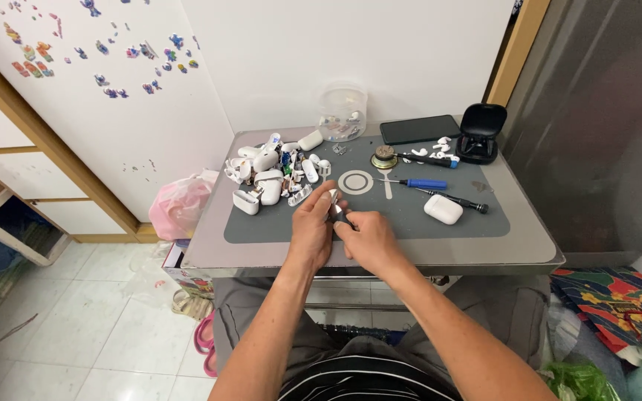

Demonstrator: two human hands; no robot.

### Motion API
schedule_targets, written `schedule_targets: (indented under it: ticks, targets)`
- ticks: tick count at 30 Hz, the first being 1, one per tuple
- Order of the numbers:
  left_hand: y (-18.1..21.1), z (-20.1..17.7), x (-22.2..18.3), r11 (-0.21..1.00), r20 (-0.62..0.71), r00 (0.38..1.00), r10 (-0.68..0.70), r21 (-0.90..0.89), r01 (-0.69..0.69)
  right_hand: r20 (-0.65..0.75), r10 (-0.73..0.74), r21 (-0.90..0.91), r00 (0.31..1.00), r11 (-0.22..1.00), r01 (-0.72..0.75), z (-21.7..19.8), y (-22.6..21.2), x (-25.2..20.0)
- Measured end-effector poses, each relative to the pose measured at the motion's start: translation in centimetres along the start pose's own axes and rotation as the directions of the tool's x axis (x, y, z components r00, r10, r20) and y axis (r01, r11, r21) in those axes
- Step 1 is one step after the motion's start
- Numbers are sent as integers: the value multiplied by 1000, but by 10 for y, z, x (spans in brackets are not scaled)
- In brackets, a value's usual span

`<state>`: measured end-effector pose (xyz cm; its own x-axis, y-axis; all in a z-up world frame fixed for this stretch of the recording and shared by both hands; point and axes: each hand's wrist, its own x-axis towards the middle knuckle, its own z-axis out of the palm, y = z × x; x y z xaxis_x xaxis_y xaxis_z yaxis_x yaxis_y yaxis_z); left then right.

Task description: Disassembling and repairing small wireless earbuds using precision tools on a repair mat

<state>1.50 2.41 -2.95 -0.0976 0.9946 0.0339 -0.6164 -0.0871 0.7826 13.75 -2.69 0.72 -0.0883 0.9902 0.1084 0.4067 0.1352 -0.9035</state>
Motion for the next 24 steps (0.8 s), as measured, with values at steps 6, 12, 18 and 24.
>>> schedule_targets:
  ticks: [6, 12, 18, 24]
  targets:
    - [16, 13, -15, 1000, 63, 998, -1, 25, -1, 166, 23, 250, 986, 966, -65, -24, 6, 10]
    - [11, 13, -10, 993, 124, 987, -100, 78, 91, 203, -4, 382, 979, 921, -75, -35, 6, -1]
    - [-3, 9, 2, 996, 32, 999, -8, 87, 6, 36, -42, -119, 998, 992, 46, -19, -2, 2]
    - [-11, 16, 2, 929, -42, 982, 184, 334, -160, -98, -137, -386, 986, 918, 89, 1, 29, 11]
